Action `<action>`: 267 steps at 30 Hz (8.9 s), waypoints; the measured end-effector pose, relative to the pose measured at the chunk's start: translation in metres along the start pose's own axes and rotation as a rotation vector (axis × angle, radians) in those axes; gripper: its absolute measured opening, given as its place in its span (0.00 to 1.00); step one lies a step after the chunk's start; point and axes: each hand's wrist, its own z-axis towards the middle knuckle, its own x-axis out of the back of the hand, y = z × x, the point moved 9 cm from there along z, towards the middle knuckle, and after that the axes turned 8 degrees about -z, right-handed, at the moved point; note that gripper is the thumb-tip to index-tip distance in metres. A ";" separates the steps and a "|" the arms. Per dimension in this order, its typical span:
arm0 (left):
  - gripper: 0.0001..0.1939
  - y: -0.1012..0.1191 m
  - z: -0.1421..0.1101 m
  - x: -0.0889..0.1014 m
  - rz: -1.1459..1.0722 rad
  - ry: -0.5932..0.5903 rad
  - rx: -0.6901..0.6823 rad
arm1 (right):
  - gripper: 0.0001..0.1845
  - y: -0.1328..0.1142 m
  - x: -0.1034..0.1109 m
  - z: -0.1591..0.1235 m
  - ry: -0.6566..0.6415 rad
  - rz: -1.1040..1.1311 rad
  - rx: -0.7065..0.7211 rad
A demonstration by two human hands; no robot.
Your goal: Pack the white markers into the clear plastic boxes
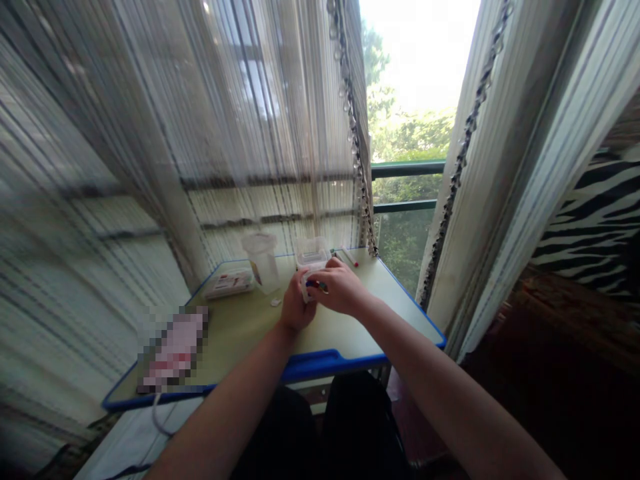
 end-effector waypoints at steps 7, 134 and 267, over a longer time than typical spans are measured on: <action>0.28 -0.003 -0.001 -0.002 0.010 -0.012 0.039 | 0.10 -0.002 0.000 0.004 -0.043 0.002 0.091; 0.25 0.021 0.007 -0.017 -0.039 -0.108 -0.136 | 0.11 0.030 0.031 -0.061 0.188 -0.026 -0.343; 0.28 0.008 0.001 -0.008 -0.091 -0.024 -0.020 | 0.06 0.004 0.019 -0.030 0.335 -0.076 -0.204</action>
